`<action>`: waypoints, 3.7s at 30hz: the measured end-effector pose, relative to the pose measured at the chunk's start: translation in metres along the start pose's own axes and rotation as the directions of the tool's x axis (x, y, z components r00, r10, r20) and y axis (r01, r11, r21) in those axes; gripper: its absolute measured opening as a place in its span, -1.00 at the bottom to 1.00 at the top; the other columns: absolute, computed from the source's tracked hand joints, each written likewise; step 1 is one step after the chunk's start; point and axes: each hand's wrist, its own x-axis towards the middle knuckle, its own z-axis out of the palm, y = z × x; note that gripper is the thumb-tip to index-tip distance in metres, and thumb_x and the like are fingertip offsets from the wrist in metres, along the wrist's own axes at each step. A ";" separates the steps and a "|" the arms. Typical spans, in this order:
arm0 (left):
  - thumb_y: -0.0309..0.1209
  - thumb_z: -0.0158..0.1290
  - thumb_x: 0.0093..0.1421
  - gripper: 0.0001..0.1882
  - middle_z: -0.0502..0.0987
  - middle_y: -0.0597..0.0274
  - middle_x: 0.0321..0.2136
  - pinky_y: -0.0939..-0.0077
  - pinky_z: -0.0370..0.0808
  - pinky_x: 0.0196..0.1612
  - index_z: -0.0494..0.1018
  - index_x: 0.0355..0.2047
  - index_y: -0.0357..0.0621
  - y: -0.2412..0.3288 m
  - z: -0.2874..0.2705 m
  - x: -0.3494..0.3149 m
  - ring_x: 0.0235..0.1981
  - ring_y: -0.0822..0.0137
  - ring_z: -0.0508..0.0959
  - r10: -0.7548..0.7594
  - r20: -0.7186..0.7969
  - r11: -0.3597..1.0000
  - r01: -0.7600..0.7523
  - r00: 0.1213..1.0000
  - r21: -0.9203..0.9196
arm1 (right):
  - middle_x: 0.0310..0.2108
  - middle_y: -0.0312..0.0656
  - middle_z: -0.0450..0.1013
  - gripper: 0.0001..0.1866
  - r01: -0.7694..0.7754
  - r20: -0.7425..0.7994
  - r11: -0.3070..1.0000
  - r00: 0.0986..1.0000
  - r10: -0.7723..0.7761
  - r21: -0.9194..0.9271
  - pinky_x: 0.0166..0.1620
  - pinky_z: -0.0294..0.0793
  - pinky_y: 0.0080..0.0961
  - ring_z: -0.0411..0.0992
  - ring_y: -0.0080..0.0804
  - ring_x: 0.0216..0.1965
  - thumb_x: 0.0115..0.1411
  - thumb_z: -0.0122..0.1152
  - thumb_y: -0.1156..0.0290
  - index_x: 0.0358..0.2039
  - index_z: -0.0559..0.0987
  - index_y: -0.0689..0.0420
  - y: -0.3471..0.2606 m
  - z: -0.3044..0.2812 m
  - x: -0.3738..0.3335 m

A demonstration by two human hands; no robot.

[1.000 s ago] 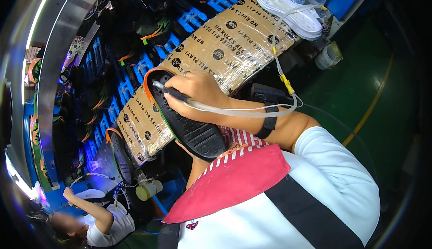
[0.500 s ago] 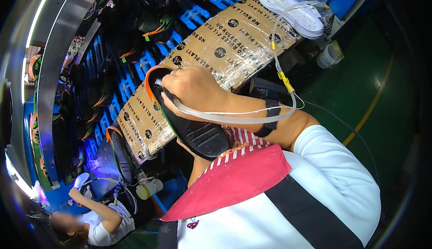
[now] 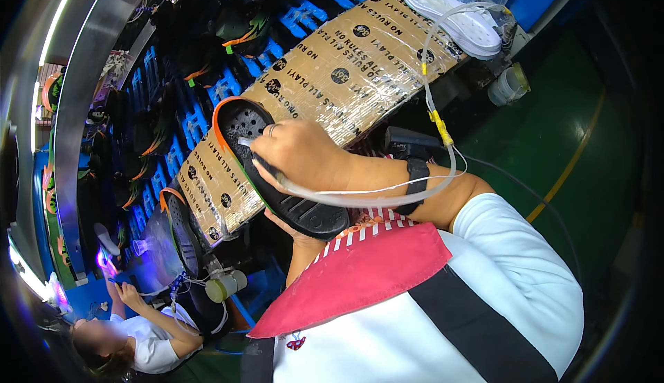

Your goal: The person is applying adhesive or sealant to the edges of shoe soles using a specialized application tool.

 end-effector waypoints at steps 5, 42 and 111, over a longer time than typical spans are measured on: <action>0.39 -0.22 -0.01 -0.08 0.14 0.20 0.18 0.19 0.10 0.23 0.08 0.22 0.07 -0.008 -0.027 0.009 0.17 0.18 0.19 -0.014 0.018 1.000 0.015 1.000 -0.012 | -0.62 -0.13 0.38 -0.79 0.127 0.216 0.985 0.965 -0.151 0.119 -0.49 0.39 -0.37 0.40 -0.18 -0.55 -0.13 0.27 0.46 -0.42 0.50 0.19 -0.009 0.008 -0.012; 0.03 0.04 0.07 -0.27 0.15 -0.01 0.18 -0.01 0.20 0.16 0.14 0.17 -0.03 0.031 -0.031 0.047 0.14 -0.06 0.18 0.032 0.304 0.873 0.122 0.952 -0.473 | -0.55 -0.12 0.48 -0.79 -0.049 0.299 0.848 0.945 -0.132 0.528 -0.49 0.41 -0.48 0.45 -0.31 -0.58 -0.10 0.30 0.50 -0.37 0.59 0.23 -0.004 -0.003 -0.039; -0.15 0.08 0.04 -0.55 0.53 0.16 -0.26 0.61 0.40 -0.17 0.46 -0.17 -0.25 0.128 0.000 0.080 -0.29 0.42 0.50 -0.600 -0.169 0.541 0.552 0.782 0.634 | -0.68 -0.18 0.36 -0.76 0.015 0.515 0.884 0.808 -0.286 0.468 -0.53 0.34 -0.42 0.36 -0.24 -0.63 -0.09 0.30 0.44 -0.32 0.59 0.06 0.007 -0.022 -0.044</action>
